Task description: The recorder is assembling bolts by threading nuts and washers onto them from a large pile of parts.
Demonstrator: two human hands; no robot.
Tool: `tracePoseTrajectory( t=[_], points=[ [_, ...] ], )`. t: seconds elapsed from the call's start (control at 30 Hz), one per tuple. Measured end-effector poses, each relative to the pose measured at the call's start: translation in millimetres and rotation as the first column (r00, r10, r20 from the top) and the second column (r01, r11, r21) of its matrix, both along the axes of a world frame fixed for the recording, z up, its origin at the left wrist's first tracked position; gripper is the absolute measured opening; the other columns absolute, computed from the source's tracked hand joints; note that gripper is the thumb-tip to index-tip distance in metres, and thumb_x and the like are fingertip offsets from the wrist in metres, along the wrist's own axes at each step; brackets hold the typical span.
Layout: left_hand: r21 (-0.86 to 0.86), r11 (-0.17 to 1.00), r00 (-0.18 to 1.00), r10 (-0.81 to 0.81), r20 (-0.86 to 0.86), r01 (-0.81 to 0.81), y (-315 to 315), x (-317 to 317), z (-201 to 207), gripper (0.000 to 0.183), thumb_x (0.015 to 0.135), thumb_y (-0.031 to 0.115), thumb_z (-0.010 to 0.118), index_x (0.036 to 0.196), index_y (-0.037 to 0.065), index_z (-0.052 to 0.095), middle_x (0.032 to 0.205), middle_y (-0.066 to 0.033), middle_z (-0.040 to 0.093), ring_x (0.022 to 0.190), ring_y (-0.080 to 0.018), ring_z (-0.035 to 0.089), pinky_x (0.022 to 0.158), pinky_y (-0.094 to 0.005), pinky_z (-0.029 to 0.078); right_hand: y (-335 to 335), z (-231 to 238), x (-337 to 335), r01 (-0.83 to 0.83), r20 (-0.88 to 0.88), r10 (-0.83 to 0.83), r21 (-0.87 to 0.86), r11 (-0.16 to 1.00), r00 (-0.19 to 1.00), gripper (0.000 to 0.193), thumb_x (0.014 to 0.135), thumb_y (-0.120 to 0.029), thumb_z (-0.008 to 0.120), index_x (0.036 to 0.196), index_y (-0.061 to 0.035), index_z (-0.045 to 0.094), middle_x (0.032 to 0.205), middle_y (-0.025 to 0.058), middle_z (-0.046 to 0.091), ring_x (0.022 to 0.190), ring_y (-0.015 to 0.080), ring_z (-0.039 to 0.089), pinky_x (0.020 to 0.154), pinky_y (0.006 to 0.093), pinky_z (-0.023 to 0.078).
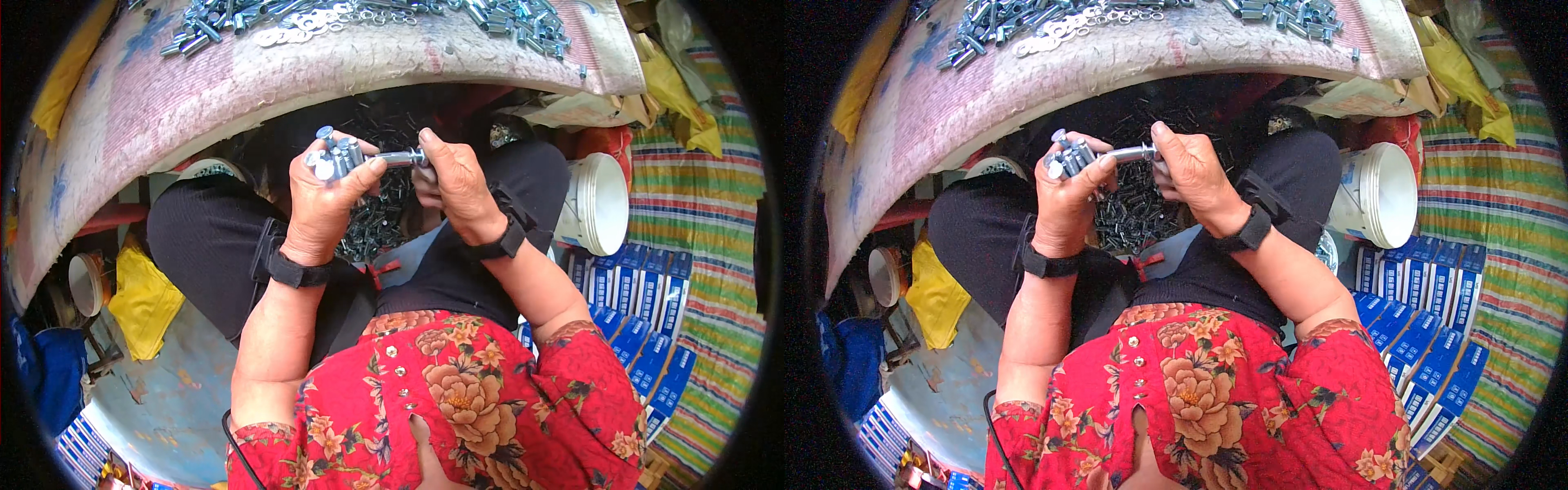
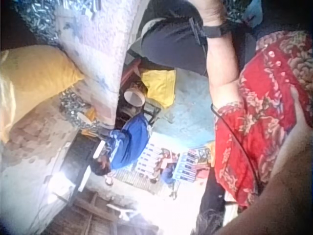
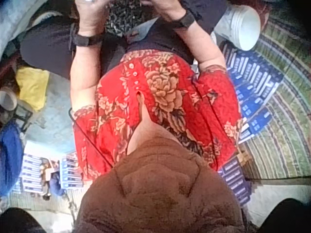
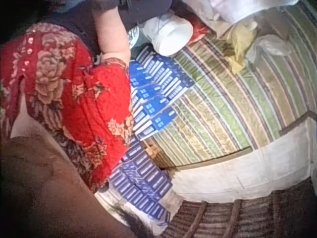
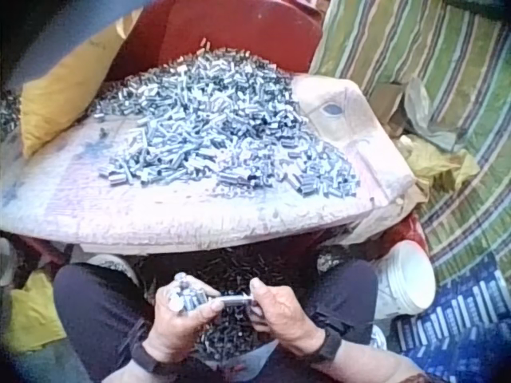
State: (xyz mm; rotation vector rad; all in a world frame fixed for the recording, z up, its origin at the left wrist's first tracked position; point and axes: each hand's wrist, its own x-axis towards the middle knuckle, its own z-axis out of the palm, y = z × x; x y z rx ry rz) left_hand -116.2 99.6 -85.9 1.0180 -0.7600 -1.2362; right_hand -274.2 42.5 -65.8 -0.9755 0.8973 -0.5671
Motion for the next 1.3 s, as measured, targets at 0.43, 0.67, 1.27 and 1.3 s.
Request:
tracePoseTrajectory(
  t=[0.43, 0.67, 1.27, 1.3],
  points=[
    [0.086, 0.954, 0.929, -0.257, -0.265, 0.289, -0.6, -7.0, -14.6, 0.035, 0.070, 0.005, 0.069, 0.101, 0.001, 0.054, 0.071, -0.0001, 0.056, 0.061, -0.0075, 0.053, 0.053, -0.0202, 0.044, -3.8, -3.8, 15.8, -0.153, -0.236, -0.025, -0.704, 0.693, 0.971, 0.009, 0.077, -0.009, 0.060, 0.078, -0.0004, 0.058, 0.064, 0.0100, 0.059, 0.056, 0.0110, 0.057, 0.050, 0.0270, 0.044],
    [0.195, 0.951, 0.875, -0.126, -0.467, 0.241, 1.2, -13.9, -5.7, 0.021, 0.076, 0.012, 0.065, 0.092, -0.001, 0.058, 0.076, -0.0086, 0.062, 0.059, -0.0129, 0.057, 0.055, -0.0235, 0.047, -13.8, 8.6, 5.3, -0.004, -0.113, -0.069, -0.547, 0.837, 0.991, 0.009, 0.086, -0.008, 0.052, 0.086, 0.0011, 0.052, 0.062, -0.0003, 0.054, 0.052, 0.0021, 0.050, 0.046, 0.0173, 0.040],
    [0.139, 0.981, 0.776, -0.016, -0.630, 0.134, -7.4, -6.4, -18.6, 0.016, 0.077, 0.008, 0.062, 0.090, -0.001, 0.056, 0.074, -0.0119, 0.060, 0.057, -0.0149, 0.054, 0.054, -0.0258, 0.044, -198.8, 22.1, -12.0, -0.740, -0.526, -0.791, -0.657, 0.143, 0.314, 0.019, 0.072, -0.023, 0.056, 0.076, -0.0044, 0.058, 0.072, 0.0144, 0.062, 0.068, 0.0317, 0.062, 0.060, 0.0410, 0.050],
    [0.142, 0.982, 0.777, -0.008, -0.630, 0.125, -7.3, -5.7, -18.9, 0.016, 0.077, 0.008, 0.062, 0.090, -0.001, 0.056, 0.074, -0.0119, 0.060, 0.057, -0.0149, 0.054, 0.054, -0.0258, 0.044, -197.6, 22.9, -13.1, -0.728, -0.534, -0.783, -0.667, 0.158, 0.319, 0.018, 0.073, -0.022, 0.055, 0.076, -0.0048, 0.057, 0.075, 0.0142, 0.062, 0.070, 0.0312, 0.061, 0.062, 0.0406, 0.050]
  ],
)
